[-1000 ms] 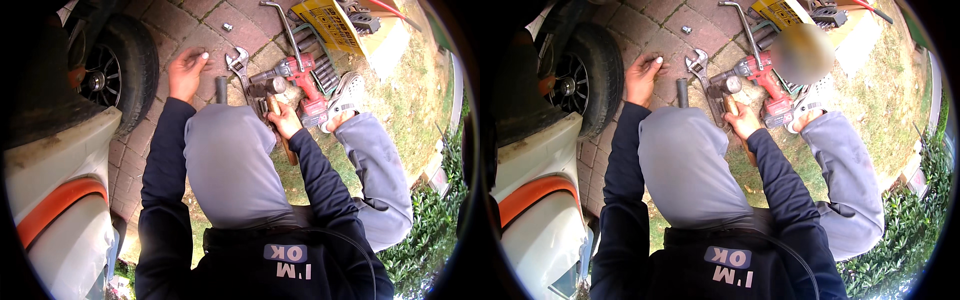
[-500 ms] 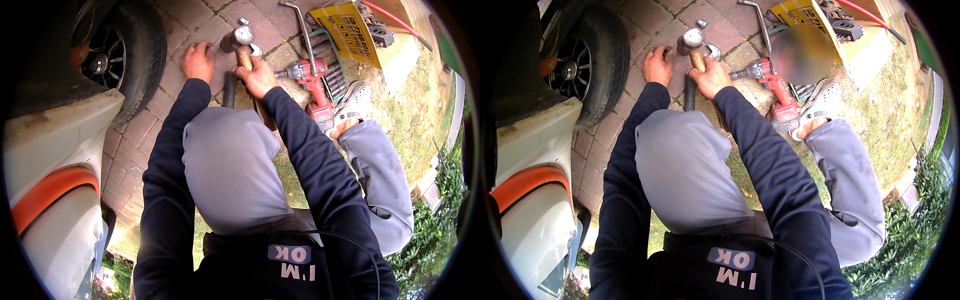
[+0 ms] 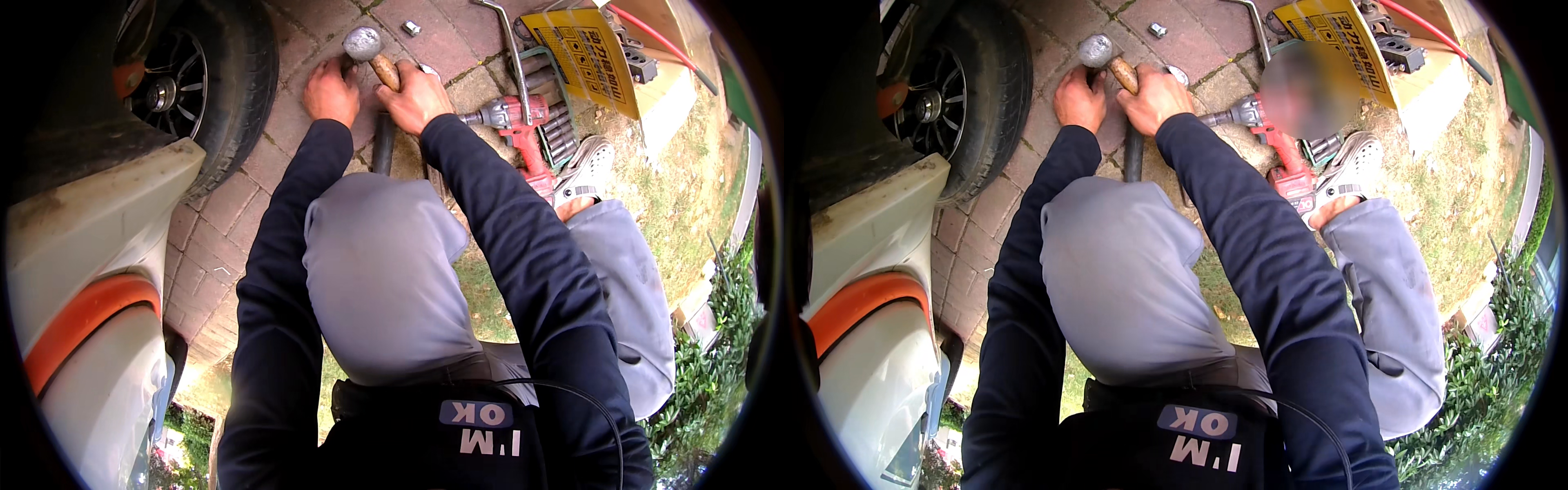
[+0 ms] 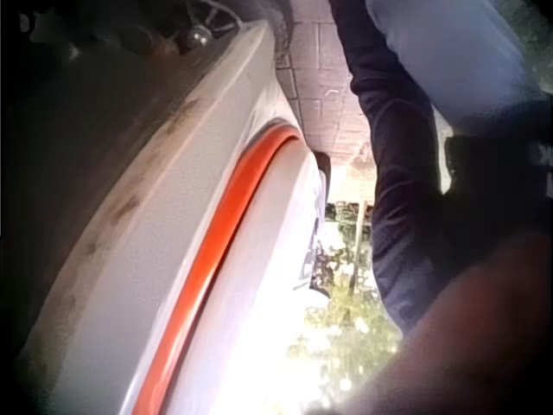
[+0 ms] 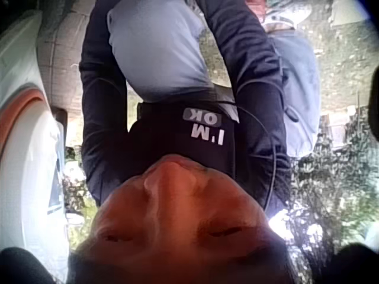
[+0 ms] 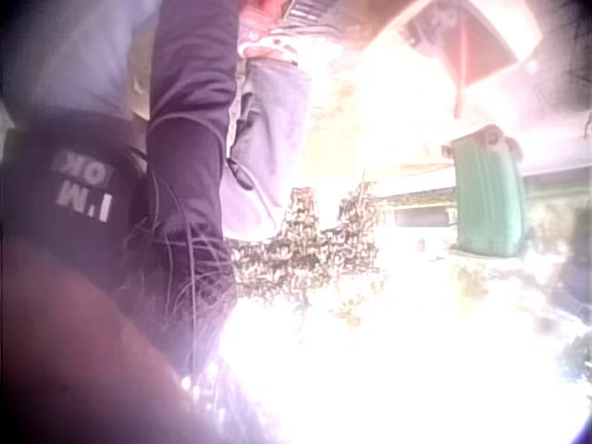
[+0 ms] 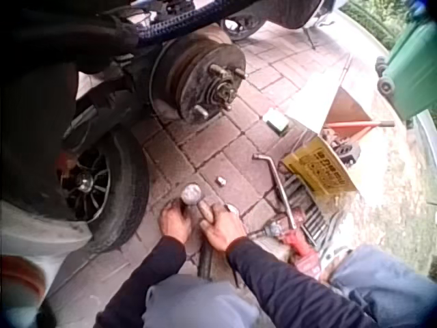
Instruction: The person removes a brake caliper from a car wheel hub and places it in a cardboard box. They then use a wrench and a hammer to loosen and remove bolts from the hub assembly, placing the removed parts into the box.
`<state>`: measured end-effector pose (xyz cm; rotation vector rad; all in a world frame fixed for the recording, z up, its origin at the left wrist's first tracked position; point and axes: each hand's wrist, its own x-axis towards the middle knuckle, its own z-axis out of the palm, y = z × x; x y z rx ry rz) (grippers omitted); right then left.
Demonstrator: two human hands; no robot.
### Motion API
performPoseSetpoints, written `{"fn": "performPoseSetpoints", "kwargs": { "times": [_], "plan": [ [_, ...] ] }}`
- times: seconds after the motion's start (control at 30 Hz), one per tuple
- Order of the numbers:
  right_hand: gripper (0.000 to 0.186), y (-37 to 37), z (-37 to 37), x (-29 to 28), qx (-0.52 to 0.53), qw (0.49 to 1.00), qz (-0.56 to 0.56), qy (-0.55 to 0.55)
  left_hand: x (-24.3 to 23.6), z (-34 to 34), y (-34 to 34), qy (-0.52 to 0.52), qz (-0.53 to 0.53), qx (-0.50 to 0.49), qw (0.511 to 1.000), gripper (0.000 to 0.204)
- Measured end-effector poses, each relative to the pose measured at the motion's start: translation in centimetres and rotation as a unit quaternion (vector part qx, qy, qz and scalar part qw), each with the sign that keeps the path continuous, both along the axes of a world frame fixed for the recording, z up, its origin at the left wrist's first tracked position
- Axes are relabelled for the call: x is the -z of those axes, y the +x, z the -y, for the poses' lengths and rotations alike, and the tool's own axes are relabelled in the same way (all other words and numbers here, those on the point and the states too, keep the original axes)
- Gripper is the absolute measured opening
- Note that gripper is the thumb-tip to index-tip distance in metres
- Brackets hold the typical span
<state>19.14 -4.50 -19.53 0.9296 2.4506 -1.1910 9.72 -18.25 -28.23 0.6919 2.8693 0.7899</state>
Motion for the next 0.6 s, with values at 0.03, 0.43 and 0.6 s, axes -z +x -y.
{"fn": "performPoseSetpoints", "kwargs": {
  "times": [0.03, 0.43, 0.6],
  "plan": [
    [0.045, -0.3, 0.2, 0.0, -0.010, 1.000, 0.016, 0.010, -0.2, 0.0, 0.0, 0.008, 0.001, -0.006, 1.000, 0.023],
    [0.047, -0.7, -1.1, 0.4, -0.033, 0.999, 0.015, -0.002, 0.3, -0.1, 0.0, 0.016, -0.010, -0.013, 1.000, 0.025],
    [0.048, -2.3, -2.2, 0.2, -0.041, 0.999, 0.007, 0.024, 0.5, -0.2, 0.2, 0.000, -0.028, -0.019, 0.999, 0.024]
  ]
}}
